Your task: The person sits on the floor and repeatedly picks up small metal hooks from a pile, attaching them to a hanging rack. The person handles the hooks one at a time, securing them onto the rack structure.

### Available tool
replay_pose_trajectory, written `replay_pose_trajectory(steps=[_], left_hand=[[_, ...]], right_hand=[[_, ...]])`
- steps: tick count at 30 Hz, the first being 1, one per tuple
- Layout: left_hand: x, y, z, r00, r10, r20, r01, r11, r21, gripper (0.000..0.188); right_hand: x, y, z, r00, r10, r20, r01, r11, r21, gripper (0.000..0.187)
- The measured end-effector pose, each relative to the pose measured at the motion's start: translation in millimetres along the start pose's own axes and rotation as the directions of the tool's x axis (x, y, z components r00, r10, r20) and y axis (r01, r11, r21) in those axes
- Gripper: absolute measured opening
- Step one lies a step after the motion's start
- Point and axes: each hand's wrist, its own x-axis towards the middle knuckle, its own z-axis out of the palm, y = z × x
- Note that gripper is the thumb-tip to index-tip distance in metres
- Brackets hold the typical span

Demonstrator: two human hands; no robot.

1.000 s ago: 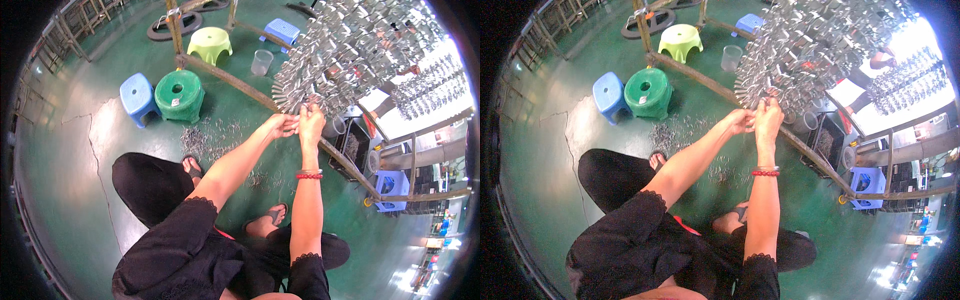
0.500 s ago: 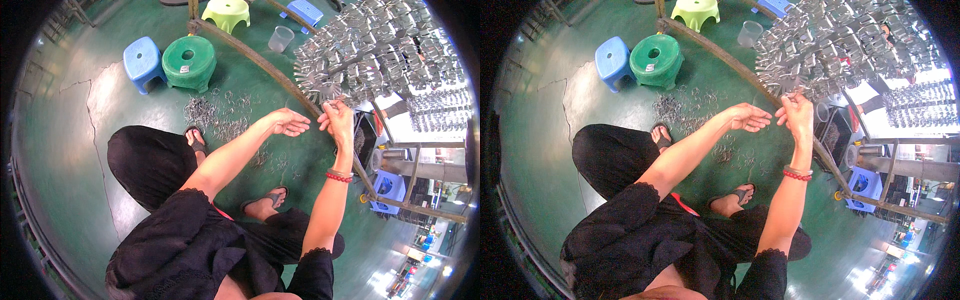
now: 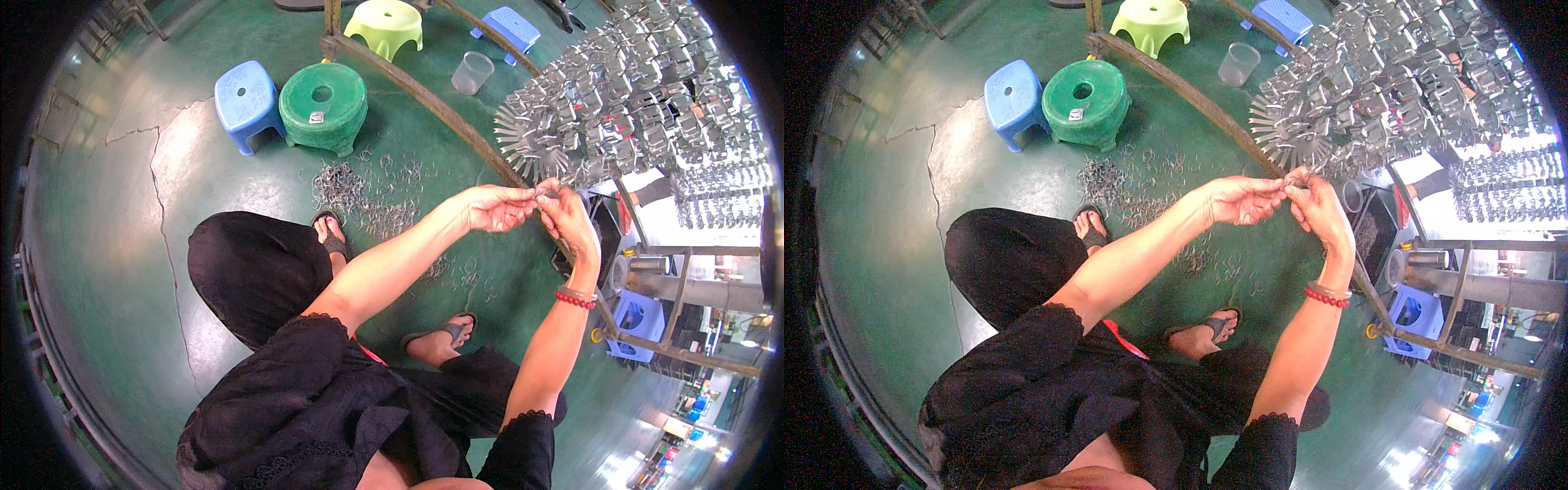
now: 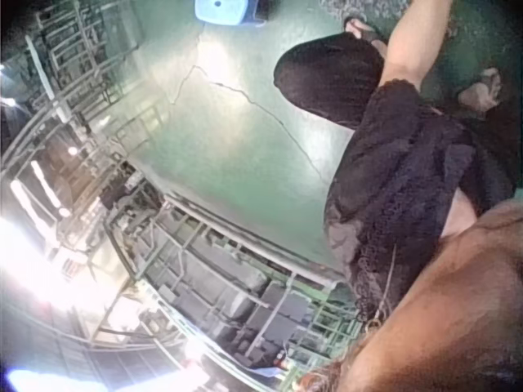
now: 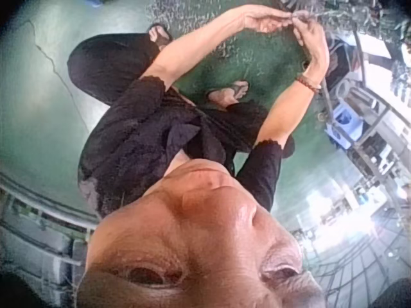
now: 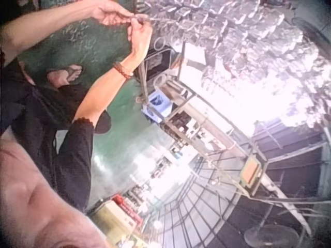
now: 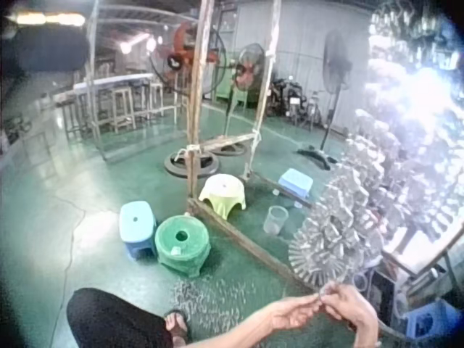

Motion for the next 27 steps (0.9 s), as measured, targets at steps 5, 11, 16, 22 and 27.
replay_pose_trajectory(steps=[5,11,16,22,27], left_hand=[[7.7,-6.5,-8.5,0.998,-0.019,0.062,0.024,0.997,-0.075,0.016],[8.7,-14.6,-4.7,0.995,0.095,0.036,-0.094,0.995,-0.045,0.012],[22.7,-40.4,10.6,0.941,0.313,-0.129,-0.309,0.95,0.051,0.015],[28.8,-60.6,33.1,0.737,0.627,-0.252,-0.563,0.776,0.284,0.018],[26.2,-57.2,34.0,0.76,0.592,-0.268,-0.546,0.806,0.23,0.017]], right_hand=[[-7.0,1.5,3.5,0.999,-0.036,0.016,0.036,0.998,0.043,0.017],[-16.3,15.2,30.3,0.964,-0.093,-0.248,0.136,0.977,0.165,0.037],[-20.9,24.5,45.5,0.854,-0.035,-0.519,0.115,0.986,0.124,0.016],[-13.4,15.0,70.1,0.657,-0.038,-0.753,0.118,0.992,0.052,0.016],[-8.0,16.1,71.9,0.622,-0.053,-0.781,0.096,0.995,0.008,0.016]])
